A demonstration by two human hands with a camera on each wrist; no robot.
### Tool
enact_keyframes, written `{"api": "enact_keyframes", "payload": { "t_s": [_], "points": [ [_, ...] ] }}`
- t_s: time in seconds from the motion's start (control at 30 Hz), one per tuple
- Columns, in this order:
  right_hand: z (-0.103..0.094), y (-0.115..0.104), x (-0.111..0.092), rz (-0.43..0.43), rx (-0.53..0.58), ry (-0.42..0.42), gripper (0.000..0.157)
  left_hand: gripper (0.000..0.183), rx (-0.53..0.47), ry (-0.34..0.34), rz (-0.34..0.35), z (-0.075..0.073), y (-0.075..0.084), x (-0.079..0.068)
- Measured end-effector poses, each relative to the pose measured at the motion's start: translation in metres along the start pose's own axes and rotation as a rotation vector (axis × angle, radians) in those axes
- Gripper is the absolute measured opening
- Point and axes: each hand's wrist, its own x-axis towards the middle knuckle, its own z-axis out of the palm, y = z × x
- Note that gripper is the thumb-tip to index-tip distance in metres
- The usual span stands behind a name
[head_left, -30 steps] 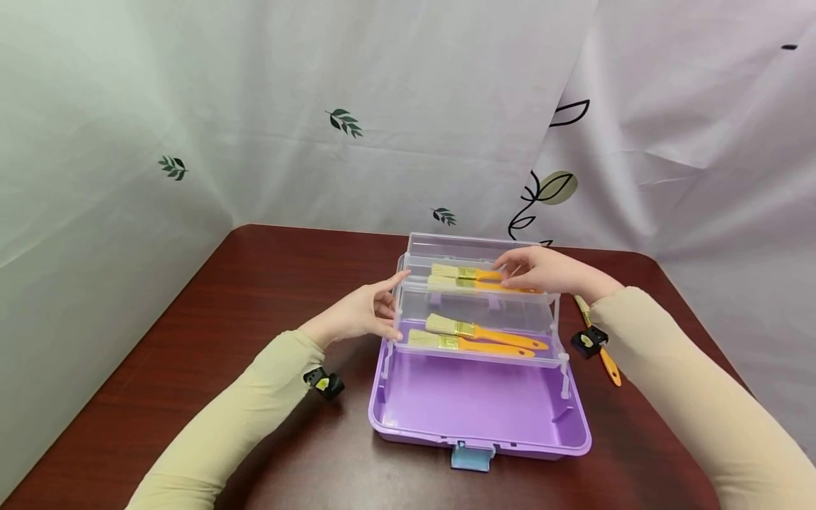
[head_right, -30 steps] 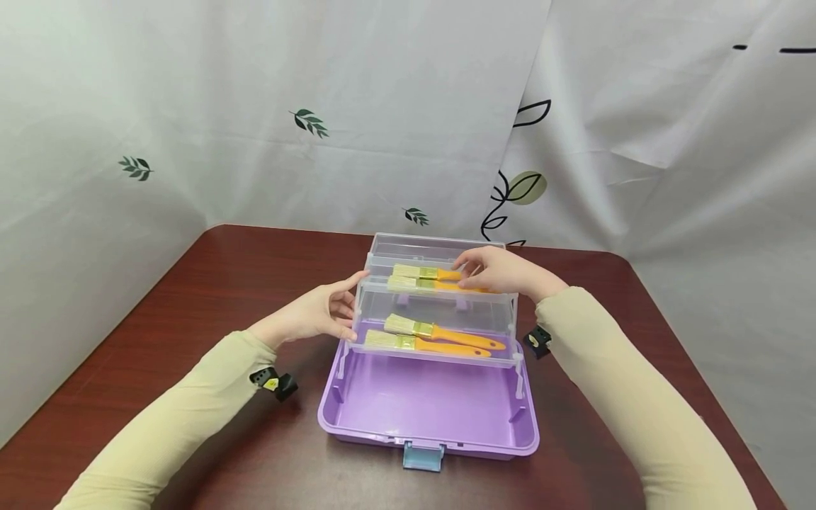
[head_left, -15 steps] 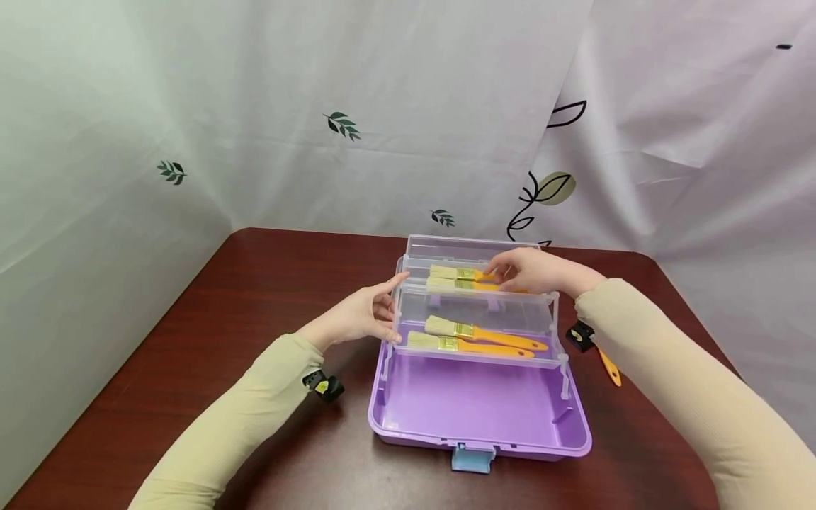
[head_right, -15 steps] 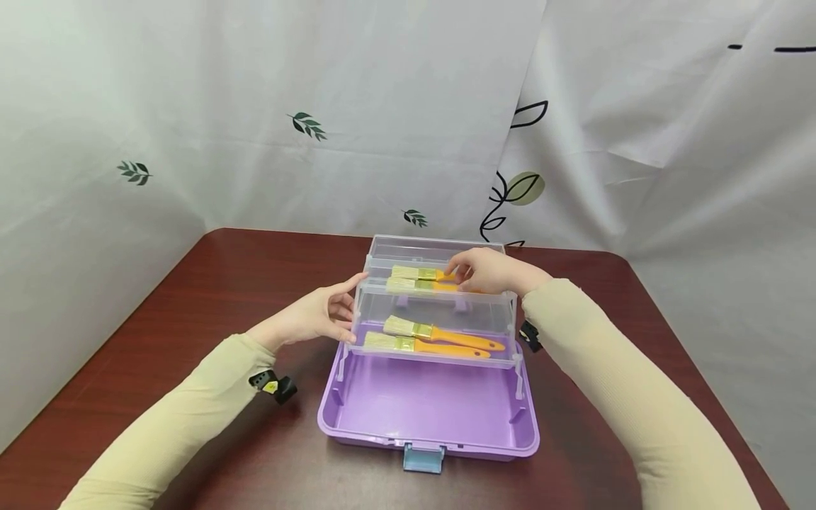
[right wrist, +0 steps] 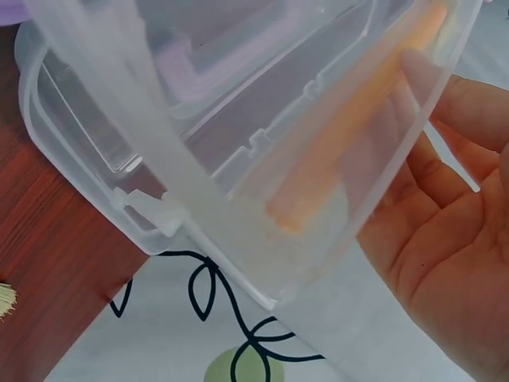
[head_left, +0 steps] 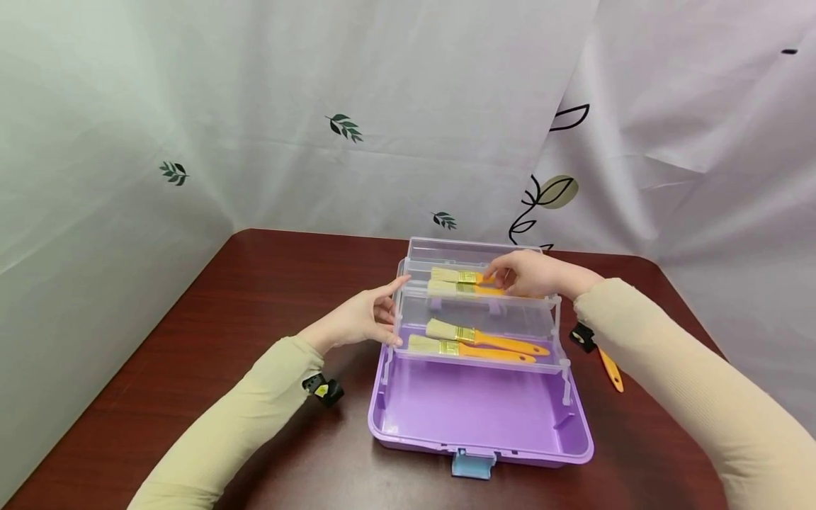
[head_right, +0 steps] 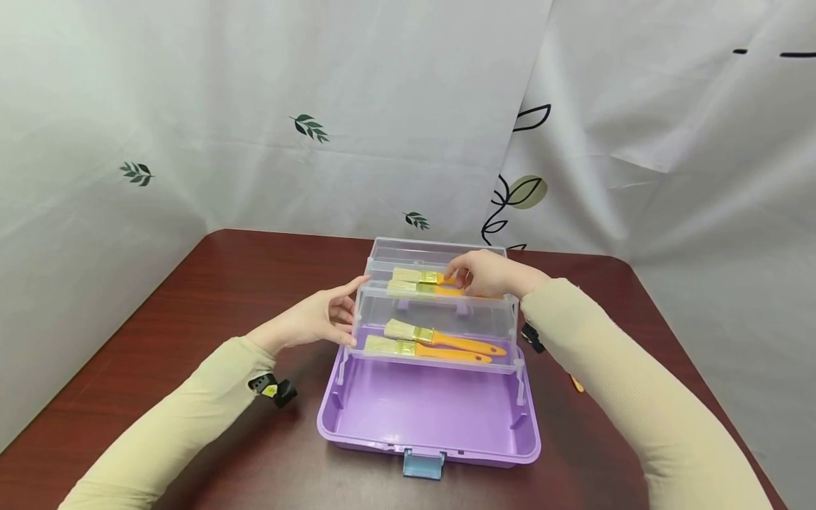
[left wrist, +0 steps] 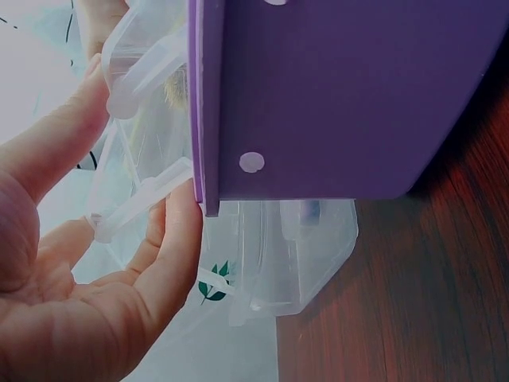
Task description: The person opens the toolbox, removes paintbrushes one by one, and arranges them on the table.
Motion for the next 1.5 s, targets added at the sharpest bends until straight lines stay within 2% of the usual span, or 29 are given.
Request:
{"api": "enact_keyframes", "payload": {
  "t_s": [0.33, 0.6, 0.93, 1.23, 1.37, 1.5],
  "points": [
    [0.000, 0.005, 0.000, -0.017, 0.015, -0.009, 0.034, 0.106, -0.018, -0.003, 0.000, 0.001, 0.001, -0.001],
    [-0.003, 0.002, 0.003, -0.023, -0.025, -0.033, 0.037, 0.106, -0.010, 0.006, 0.002, 0.000, 0.002, 0.000],
    [-0.001, -0.001, 0.005, -0.078, -0.084, -0.046, 0.036, 0.106, -0.021, -0.001, -0.009, 0.000, 0.001, -0.001],
    [-0.003, -0.002, 0.006, -0.064, -0.107, -0.058, 0.033, 0.105, -0.025, -0.001, -0.008, 0.000, 0.001, 0.001],
    [-0.006, 0.000, 0.007, -0.078, -0.106, -0.075, 0.030, 0.105, -0.025, 0.001, -0.003, 0.000, 0.001, 0.001],
    [-0.010, 0.000, 0.008, -0.096, -0.092, -0.139, 0.029, 0.106, -0.027, -0.004, -0.012, 0.000, 0.001, 0.000]
  ]
}}
